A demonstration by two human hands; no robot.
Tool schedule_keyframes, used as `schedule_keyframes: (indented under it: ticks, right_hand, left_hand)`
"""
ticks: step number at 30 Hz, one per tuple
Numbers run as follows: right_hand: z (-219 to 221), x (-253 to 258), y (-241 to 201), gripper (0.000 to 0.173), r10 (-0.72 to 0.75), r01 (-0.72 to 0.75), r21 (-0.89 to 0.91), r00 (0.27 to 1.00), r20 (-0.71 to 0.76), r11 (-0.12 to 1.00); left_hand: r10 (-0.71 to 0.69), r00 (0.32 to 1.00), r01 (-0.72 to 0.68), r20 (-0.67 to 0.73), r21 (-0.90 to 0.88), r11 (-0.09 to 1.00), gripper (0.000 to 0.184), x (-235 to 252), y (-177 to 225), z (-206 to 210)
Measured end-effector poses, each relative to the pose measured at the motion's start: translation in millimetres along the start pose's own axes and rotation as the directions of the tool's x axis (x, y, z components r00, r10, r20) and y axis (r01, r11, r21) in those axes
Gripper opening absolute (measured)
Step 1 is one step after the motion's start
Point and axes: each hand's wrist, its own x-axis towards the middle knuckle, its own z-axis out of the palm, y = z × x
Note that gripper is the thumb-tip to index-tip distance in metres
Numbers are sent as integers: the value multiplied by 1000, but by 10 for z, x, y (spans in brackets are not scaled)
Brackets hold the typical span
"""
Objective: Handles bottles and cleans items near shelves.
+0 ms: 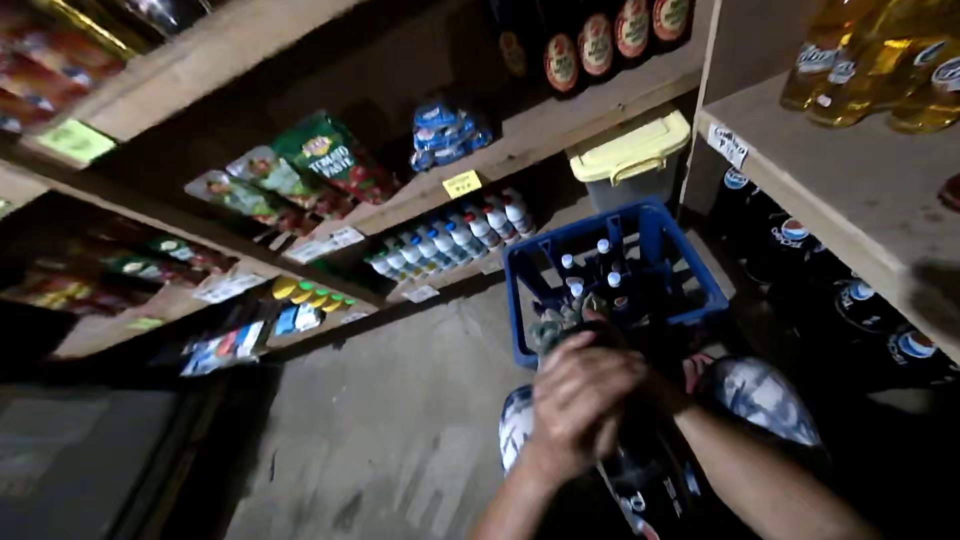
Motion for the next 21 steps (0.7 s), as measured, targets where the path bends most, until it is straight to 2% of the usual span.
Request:
schedule_keyframes:
  ticks: [1,2,4,5,7,8,11,15,17,19,21]
  right_hand:
    - [-451,289,342,35,-9,11,-18,994,107,1000]
    - [-705,456,519,36,23,-20,-27,992,126,999]
    - [-869,603,614,35,118,-120,-82,993,-23,989]
    - [-920,626,619,37,126,-136,-164,989,-72,977]
    - [-1022,704,655,39,25,-45,-388,998,-56,920]
    - [-1012,712,662,41,2,-25,-454,999,-51,890]
    - [-870,649,668,40,0,-51,-521,995,-97,852]
    - [-866,684,655,46,-53,-22,-614,993,-103,789]
    - [-799,667,683,46,-128,7,-571,977,-171,821]
    - [-643,550,669,39,-178,70,-470,965,-191,880]
    - [-540,435,602,31,-193,116,-456,973,-125,882]
  left_hand:
    - [-26,993,16,111,91,996,18,-211,0,-151]
    - [-62,964,20,257,162,987,23,-402,45,-265]
    - [-106,852,0,512,203,979,33,-751,281,-317]
    - [-87,806,-17,585,170,985,35,-918,423,-258]
    - [-9,764,-82,645,111,990,39,-1209,633,-59]
    - [25,784,-134,621,130,983,38,-1312,656,47]
    - [143,914,-224,380,177,958,28,-1456,608,333]
    - [213,944,-259,252,163,952,23,-1279,482,380]
    - [174,977,-194,120,175,965,24,-1054,398,364]
    - [60,996,-50,-60,162,986,35,-760,263,290]
    - [-91,964,100,-252,26,995,36,-446,79,139]
